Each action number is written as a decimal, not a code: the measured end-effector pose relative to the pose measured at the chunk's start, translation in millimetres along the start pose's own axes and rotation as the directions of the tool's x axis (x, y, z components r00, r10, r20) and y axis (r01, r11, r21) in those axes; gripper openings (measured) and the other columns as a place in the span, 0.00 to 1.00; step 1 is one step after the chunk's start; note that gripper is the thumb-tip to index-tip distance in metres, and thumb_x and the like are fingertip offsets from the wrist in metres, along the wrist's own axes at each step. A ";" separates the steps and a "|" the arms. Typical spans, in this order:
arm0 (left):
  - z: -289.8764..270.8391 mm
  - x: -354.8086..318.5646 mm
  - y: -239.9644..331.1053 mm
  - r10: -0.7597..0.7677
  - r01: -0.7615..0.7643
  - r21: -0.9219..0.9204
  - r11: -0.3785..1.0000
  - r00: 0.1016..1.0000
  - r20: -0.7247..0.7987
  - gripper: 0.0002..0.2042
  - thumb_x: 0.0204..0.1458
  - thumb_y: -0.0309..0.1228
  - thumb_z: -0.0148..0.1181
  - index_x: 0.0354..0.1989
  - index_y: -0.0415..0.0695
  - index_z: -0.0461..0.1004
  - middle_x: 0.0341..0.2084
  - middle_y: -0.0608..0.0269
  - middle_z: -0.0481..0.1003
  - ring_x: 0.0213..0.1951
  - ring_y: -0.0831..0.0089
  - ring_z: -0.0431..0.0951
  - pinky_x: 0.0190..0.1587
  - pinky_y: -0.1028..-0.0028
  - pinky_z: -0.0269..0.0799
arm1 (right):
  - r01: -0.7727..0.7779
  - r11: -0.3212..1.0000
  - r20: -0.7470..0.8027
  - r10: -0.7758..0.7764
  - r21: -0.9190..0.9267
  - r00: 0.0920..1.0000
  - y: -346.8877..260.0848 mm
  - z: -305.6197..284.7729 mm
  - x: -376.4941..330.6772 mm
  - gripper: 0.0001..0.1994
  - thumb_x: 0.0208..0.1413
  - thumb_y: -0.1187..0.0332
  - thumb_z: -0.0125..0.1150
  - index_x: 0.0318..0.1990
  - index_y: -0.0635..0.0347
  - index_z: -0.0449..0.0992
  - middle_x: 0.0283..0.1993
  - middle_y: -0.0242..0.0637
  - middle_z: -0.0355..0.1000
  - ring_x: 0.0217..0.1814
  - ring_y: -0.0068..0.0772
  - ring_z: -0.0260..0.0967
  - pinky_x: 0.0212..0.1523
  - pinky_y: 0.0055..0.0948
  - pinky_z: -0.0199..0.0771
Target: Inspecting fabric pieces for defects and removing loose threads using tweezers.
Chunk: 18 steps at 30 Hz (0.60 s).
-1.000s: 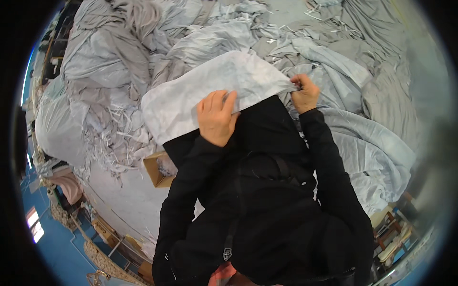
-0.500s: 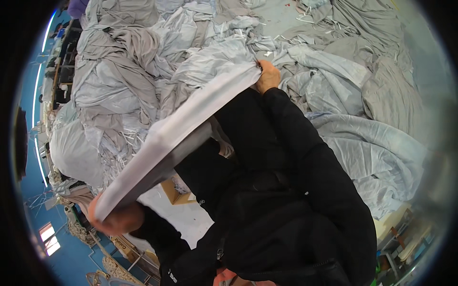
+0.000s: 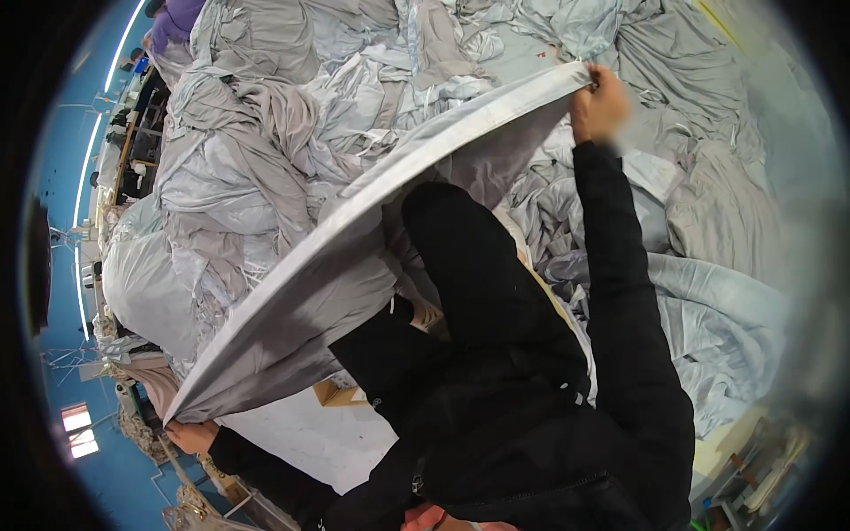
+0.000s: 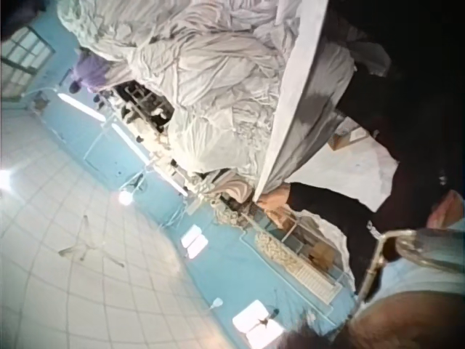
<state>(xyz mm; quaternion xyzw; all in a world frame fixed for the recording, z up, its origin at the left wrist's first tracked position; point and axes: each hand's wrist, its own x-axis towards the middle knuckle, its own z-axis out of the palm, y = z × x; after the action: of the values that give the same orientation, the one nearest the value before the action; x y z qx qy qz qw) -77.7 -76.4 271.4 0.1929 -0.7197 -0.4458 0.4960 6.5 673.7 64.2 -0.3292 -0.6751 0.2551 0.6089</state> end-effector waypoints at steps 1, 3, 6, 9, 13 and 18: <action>2.0 9.6 -17.1 -0.020 0.019 -0.068 0.998 1.000 -0.014 0.16 0.55 0.38 0.52 0.43 0.38 0.74 0.40 0.51 0.75 0.39 0.60 0.77 0.39 0.66 0.73 | 0.178 0.984 -0.029 -0.178 -0.002 0.984 -12.0 -17.3 14.0 0.07 0.49 0.75 0.61 0.37 0.59 0.78 0.32 0.30 0.75 0.31 0.20 0.71 0.31 0.19 0.69; -2.0 30.1 -50.7 -0.111 0.107 -0.061 0.992 0.992 -0.064 0.21 0.58 0.44 0.48 0.42 0.35 0.75 0.42 0.49 0.75 0.40 0.60 0.77 0.42 0.65 0.74 | 0.256 0.946 -0.091 -0.242 0.200 0.966 -32.0 -50.0 27.7 0.08 0.51 0.77 0.59 0.38 0.60 0.78 0.35 0.29 0.75 0.32 0.19 0.71 0.32 0.18 0.69; -9.8 54.9 -96.8 -0.009 -0.024 0.601 0.799 0.999 0.052 0.17 0.57 0.38 0.48 0.46 0.36 0.72 0.46 0.46 0.73 0.44 0.54 0.75 0.43 0.61 0.72 | 0.185 0.877 -0.041 -0.187 0.444 0.982 -35.7 -72.2 33.0 0.09 0.52 0.78 0.57 0.41 0.61 0.76 0.34 0.29 0.74 0.33 0.18 0.69 0.31 0.16 0.67; -6.5 69.4 -130.5 0.009 -0.226 0.891 0.394 0.970 0.242 0.20 0.58 0.40 0.44 0.46 0.35 0.73 0.45 0.45 0.74 0.47 0.49 0.73 0.48 0.58 0.68 | -0.431 0.879 0.682 0.188 0.204 0.707 -8.8 -53.7 28.7 0.06 0.50 0.72 0.62 0.36 0.64 0.77 0.28 0.25 0.72 0.29 0.15 0.65 0.28 0.16 0.63; 0.4 91.9 -163.0 -0.004 -0.462 0.873 0.160 0.884 0.468 0.17 0.55 0.34 0.46 0.40 0.34 0.76 0.40 0.45 0.76 0.45 0.48 0.74 0.47 0.58 0.69 | -0.114 0.987 0.816 0.159 -0.115 0.555 31.9 -26.5 6.2 0.09 0.47 0.67 0.67 0.27 0.65 0.79 0.21 0.27 0.70 0.25 0.15 0.63 0.26 0.21 0.62; 5.4 139.2 -221.8 -0.014 -0.551 0.816 -0.177 0.830 0.557 0.13 0.59 0.28 0.44 0.45 0.38 0.76 0.37 0.49 0.78 0.43 0.54 0.77 0.42 0.59 0.74 | -0.221 0.952 0.853 0.291 -0.212 0.434 50.5 -5.5 -14.6 0.15 0.41 0.59 0.68 0.28 0.64 0.80 0.22 0.36 0.73 0.23 0.24 0.67 0.28 0.28 0.67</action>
<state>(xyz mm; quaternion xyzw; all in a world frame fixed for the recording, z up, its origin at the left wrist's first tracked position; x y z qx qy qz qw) -179.3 -291.3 161.5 0.2394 -0.9058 0.3278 0.1211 19.3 695.3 17.7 -0.2712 -0.8407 0.4529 0.1210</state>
